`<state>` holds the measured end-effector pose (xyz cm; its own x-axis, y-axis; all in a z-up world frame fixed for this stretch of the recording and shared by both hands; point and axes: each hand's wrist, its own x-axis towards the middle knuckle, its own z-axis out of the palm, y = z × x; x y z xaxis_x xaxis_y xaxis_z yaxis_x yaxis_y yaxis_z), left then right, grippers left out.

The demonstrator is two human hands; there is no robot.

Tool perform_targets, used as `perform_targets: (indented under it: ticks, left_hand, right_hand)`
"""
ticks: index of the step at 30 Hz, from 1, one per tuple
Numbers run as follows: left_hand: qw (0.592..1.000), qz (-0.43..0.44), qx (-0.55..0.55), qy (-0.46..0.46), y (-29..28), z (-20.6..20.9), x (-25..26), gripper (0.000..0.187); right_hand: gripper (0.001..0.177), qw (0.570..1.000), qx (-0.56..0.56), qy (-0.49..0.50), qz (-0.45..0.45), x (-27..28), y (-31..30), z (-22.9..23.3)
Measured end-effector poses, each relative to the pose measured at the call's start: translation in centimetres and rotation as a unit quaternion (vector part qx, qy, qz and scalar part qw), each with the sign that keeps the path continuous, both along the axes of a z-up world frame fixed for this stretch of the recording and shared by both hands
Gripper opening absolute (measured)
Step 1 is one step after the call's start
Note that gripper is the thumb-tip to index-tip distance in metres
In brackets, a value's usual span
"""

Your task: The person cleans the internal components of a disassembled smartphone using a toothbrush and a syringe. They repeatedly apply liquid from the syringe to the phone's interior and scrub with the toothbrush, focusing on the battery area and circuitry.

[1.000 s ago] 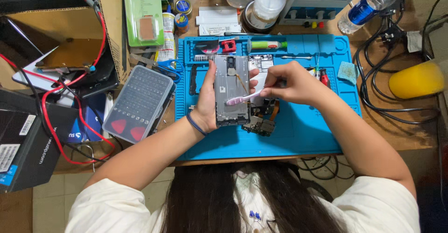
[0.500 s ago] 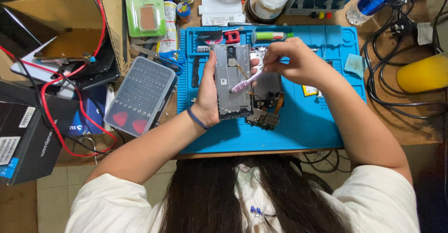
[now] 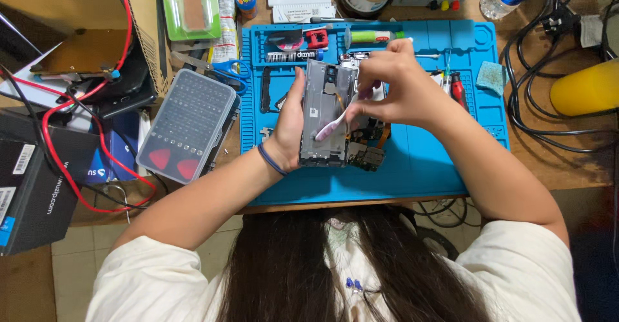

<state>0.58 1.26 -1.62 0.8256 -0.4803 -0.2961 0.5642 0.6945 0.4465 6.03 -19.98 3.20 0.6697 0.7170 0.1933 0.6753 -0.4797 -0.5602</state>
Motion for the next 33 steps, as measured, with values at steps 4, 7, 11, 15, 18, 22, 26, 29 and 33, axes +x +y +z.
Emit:
perform_targets:
  ticks: [4, 7, 11, 15, 18, 22, 26, 29, 33]
  left_hand:
    - [0.999, 0.025, 0.036, -0.012, 0.0, 3.4, -0.5, 0.08]
    - [0.989, 0.049, 0.135, 0.043, -0.3, 3.8, -0.6, 0.092]
    - [0.997, 0.039, 0.021, -0.059, -0.2, 1.6, -0.7, 0.082]
    - [0.996, 0.036, 0.067, -0.043, -0.3, 1.7, -1.0, 0.086]
    - [0.995, 0.082, 0.031, -0.046, -0.4, 1.3, -0.7, 0.081]
    - [0.995, 0.087, 0.021, -0.045, -0.6, 1.2, -0.5, 0.082]
    - [0.994, 0.099, 0.014, -0.036, 0.0, 1.2, -0.1, 0.084]
    - [0.99, 0.127, 0.012, -0.061, 0.1, 2.1, -0.1, 0.082]
    - [0.979, 0.17, 0.044, -0.109, 0.7, 2.5, 0.0, 0.083]
  right_hand:
    - [0.051, 0.999, 0.003, -0.003, -0.039, 0.5, -0.4, 0.3]
    - [0.057, 0.998, -0.01, -0.038, -0.055, 0.2, -0.2, 0.3]
    - [0.055, 0.998, -0.008, -0.054, -0.032, 0.1, -0.1, 0.0]
    - [0.047, 0.992, -0.015, -0.124, -0.033, -0.6, 0.6, -0.2]
    - [0.045, 0.997, -0.021, -0.065, -0.047, -0.4, 0.0, -0.2]
    - [0.052, 0.984, 0.047, -0.162, -0.048, -0.2, 0.0, -0.4]
    - [0.051, 0.99, 0.052, -0.106, -0.077, -1.1, 0.4, 0.1]
    - [0.053, 0.989, 0.039, -0.104, -0.096, -1.6, 0.6, -0.3]
    - [0.045, 0.995, 0.029, -0.008, -0.099, -1.3, 0.5, -1.2]
